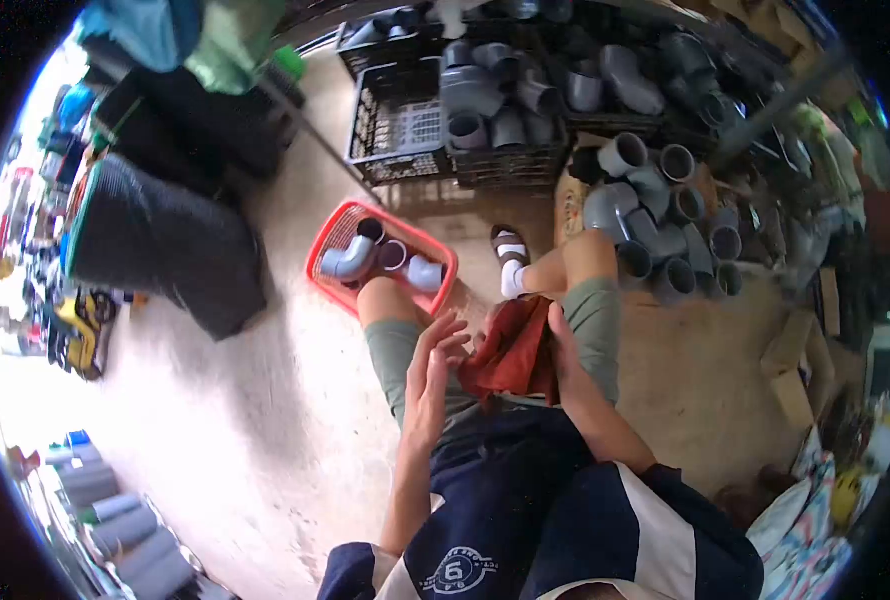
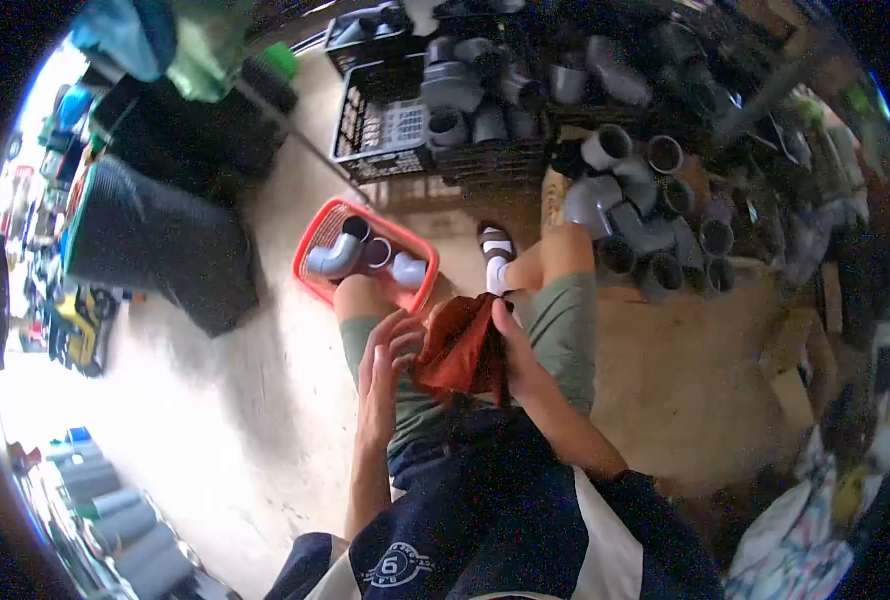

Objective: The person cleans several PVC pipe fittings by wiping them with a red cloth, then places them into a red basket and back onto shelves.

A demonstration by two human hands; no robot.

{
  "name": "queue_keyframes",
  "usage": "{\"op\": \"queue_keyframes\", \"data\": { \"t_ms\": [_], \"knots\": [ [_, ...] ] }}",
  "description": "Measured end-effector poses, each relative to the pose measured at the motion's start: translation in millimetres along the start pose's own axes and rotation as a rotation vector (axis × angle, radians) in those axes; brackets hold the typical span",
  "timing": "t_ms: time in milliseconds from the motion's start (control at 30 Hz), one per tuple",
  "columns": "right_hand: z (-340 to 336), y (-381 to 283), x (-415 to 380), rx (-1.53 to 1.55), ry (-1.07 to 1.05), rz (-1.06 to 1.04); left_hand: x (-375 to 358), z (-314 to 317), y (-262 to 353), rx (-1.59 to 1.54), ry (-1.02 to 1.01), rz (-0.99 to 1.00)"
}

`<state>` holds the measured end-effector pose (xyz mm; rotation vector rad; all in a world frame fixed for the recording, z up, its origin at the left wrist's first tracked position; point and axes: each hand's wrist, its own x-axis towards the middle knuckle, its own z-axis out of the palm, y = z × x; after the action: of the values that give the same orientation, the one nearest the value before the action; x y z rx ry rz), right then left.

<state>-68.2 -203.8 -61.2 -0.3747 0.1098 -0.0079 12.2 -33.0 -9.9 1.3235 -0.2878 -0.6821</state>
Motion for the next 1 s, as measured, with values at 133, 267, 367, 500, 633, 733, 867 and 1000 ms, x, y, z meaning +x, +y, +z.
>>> {"op": "queue_keyframes", "data": {
  "t_ms": [133, 267, 367, 500, 633, 733, 867, 1000],
  "knots": [
    [19.7, -3.5, 22.7, -0.333, -0.153, 0.033, -10.2, -4.6, 1.7, 0.098, 0.011, 0.105],
    [27.5, 12.6, 29.4, -0.38, -0.085, 0.015, -13.1, -11.8, 1.3, 0.289, 0.159, 0.157],
    [29.6, 16.8, 25.4, -0.238, -0.066, 0.054, -12.0, -22.0, -8.0, 0.427, 0.274, 0.174],
    [1.1, 18.5, 20.0, -0.501, 0.167, 0.1, -14.1, -23.3, 9.2, 0.597, 0.344, 0.174],
    [-13.0, 6.7, 19.3, -0.814, 0.13, 0.08, -6.6, -28.7, 17.4, 0.49, 0.336, 0.122],
    [7.1, -7.2, 20.7, -0.714, 0.154, 0.132, -2.7, -37.3, 6.6, 0.096, 0.269, -0.043],
    [11.4, -0.3, 25.5, -0.844, 0.259, -0.031, -4.6, -29.9, 8.2, 0.009, 0.263, -0.061],
    [36.2, -4.8, 7.8, -1.574, 0.077, -0.46, -8.3, -19.3, 15.1, 0.247, 0.342, 0.006]
  ]
}}
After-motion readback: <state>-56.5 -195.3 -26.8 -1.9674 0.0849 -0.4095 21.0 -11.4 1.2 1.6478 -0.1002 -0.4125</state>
